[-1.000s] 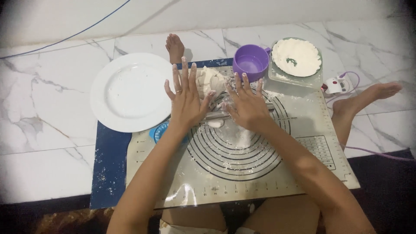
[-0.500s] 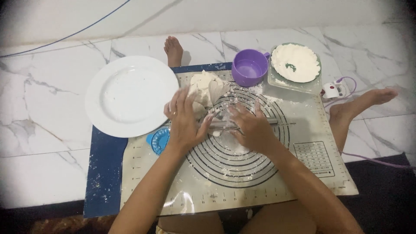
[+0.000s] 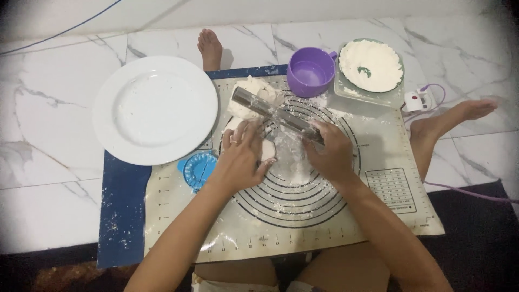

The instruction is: The person is portioning dough, shaping it into small balls, and then rolling them flat using a metal rolling pin on a silicone mat.

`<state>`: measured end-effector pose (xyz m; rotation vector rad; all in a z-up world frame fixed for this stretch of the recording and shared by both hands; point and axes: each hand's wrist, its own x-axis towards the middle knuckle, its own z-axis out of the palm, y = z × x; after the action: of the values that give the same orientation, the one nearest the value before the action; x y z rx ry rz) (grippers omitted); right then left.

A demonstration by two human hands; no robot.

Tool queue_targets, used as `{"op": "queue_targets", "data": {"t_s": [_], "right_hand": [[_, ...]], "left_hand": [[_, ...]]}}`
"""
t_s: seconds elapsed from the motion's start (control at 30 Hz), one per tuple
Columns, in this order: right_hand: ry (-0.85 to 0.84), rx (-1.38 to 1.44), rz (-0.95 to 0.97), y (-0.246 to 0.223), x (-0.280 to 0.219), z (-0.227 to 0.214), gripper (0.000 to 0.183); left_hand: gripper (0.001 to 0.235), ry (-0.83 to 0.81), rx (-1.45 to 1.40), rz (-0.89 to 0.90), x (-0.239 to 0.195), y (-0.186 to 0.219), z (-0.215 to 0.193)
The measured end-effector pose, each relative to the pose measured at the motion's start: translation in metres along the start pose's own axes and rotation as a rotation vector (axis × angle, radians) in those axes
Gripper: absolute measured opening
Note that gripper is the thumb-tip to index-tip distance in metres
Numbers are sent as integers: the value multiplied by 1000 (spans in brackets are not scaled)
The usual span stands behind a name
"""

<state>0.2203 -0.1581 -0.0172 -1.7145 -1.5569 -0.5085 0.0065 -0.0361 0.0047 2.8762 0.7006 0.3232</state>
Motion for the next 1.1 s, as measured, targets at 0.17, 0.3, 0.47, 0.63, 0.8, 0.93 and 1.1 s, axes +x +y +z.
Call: {"op": "queue_targets", "data": {"t_s": [0.17,0.3,0.47,0.63,0.8,0.93,1.1], "right_hand": [[-37,6,56,-20,13,-14,37],[-48,25,76,-13,8,-10,36],[-32,39,88,-17,11,-15,35],[-32,-16,16,-13,6,-9,35],[-103,-70,-61,-23,15,-20,39],[-214,-105,-116,-31,15,-37,40],[-495,-25,-12,-44,-8,-47,26]], "left_hand": [[57,-28,-177,-15,3,7,-25],[32,58,-473,-58,0,10,-29],[31,124,-725,-295,-2,17,11],[27,157,-739,-223,-15,53,11],[27,568,-348,35,-16,60,-13],[24,911,-339,49,-8,42,-22],[53,708,-292,-172,-8,28,-29]]}}
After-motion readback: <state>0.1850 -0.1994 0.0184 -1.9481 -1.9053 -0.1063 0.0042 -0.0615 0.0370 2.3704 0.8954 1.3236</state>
